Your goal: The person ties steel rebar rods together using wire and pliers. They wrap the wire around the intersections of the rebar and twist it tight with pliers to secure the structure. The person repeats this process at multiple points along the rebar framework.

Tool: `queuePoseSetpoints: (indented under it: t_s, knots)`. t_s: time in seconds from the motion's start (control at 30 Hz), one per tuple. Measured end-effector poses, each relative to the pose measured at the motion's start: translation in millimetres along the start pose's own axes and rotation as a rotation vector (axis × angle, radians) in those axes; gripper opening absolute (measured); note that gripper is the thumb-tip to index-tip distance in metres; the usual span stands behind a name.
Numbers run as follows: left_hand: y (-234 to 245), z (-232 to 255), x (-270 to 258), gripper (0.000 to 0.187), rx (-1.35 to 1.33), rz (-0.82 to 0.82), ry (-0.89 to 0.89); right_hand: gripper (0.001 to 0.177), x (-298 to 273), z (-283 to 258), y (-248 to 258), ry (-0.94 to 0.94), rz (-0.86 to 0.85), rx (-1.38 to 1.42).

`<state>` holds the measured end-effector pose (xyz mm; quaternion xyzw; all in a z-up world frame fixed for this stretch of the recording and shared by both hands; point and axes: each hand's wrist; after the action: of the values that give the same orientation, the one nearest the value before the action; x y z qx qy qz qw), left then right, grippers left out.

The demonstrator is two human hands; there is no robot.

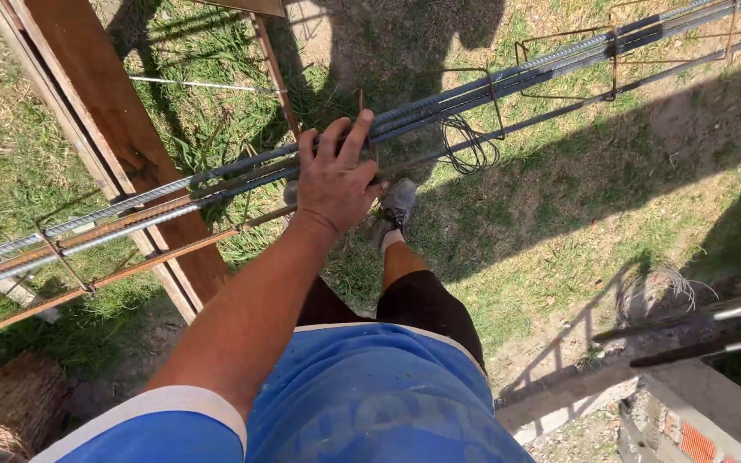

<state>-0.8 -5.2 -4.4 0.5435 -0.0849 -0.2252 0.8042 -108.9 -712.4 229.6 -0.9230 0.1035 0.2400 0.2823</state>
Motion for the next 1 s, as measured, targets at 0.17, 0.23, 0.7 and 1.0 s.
queuePoseSetpoints:
  t_s: [0.17, 0.23, 0.7, 1.0]
  knots:
    - [-1, 2, 0, 0.034, 0.0, -0.032, -0.005, 0.057, -49, 189, -214, -0.275, 0.157, -0.547]
    - [1, 4, -1, 0.034, -0.001, -0.043, -0.008, 0.054, -63, 245, -226, -0.468, 0.209, -0.541]
    - [-11, 3, 1, 0.033, -0.008, -0.027, -0.034, 0.038, 45, 246, -402, -1.04, -0.263, -0.945]
    - [-10, 5, 4, 0.029, -0.053, -0.022, -0.032, 0.022, 99, 288, -420, -1.052, -0.181, -0.641]
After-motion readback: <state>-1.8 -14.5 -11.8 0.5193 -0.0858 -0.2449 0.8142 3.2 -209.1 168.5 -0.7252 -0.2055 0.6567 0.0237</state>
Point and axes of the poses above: each hand's wrist, its own x-axis towards the middle knuckle, its own y-axis out of the back of the hand, z = x × y, and after that the axes turned 12 degrees about -z, right-handed
